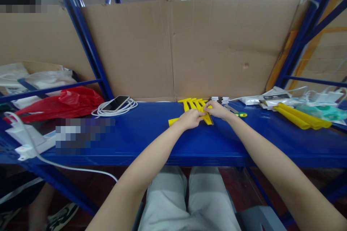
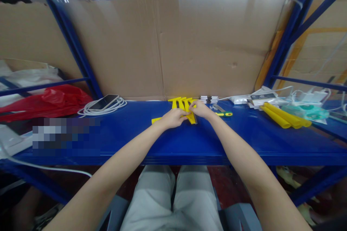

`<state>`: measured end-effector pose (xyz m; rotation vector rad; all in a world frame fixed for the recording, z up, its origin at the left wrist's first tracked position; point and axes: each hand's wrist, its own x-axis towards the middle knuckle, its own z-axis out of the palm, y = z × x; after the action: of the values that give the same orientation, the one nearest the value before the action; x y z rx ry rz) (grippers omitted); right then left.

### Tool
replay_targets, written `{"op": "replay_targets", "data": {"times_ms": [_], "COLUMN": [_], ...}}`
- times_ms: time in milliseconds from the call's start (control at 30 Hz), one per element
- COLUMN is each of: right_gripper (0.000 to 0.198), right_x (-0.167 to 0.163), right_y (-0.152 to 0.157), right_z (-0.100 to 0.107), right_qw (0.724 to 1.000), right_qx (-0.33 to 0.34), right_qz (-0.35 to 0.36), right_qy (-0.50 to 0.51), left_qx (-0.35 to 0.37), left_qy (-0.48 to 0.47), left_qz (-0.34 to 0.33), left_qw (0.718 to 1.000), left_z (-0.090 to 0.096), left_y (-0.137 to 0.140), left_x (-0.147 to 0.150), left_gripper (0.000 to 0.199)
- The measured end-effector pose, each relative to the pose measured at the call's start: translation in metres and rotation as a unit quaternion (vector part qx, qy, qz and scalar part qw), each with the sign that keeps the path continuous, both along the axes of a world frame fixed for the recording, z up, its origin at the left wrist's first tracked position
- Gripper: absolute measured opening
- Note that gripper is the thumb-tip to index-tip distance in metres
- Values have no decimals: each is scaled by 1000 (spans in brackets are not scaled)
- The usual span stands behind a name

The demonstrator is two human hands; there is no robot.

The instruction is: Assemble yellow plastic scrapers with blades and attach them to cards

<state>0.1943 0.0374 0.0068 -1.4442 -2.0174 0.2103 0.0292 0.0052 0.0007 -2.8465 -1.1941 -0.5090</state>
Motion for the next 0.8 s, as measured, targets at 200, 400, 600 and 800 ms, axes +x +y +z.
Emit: {"op": "replay_targets", "data": {"times_ms": [200,400,600,800], "right_gripper": [10,9,6,6], "right_x": [2,8,11,9], "right_y": [5,9,10,9], "right_z": [-5,-6,-5,-4], "right_qw": [999,997,995,994], "right_qx": [30,59,70,75], "right_qz": [16,52,56,43], "right_qy": [18,-7,-40,-66], "left_qx": [-3,6,15,16], "left_qy": [-11,-3,1,11], "left_qz": [-4,-4,-8,-3], "left_qw": [1000,1000,1000,1000], "left_z": [0,0,-3,-6], "left_y": [0,0,2,4], "left_x": [0,0,0,1], "left_gripper": [36,36,35,36]}}
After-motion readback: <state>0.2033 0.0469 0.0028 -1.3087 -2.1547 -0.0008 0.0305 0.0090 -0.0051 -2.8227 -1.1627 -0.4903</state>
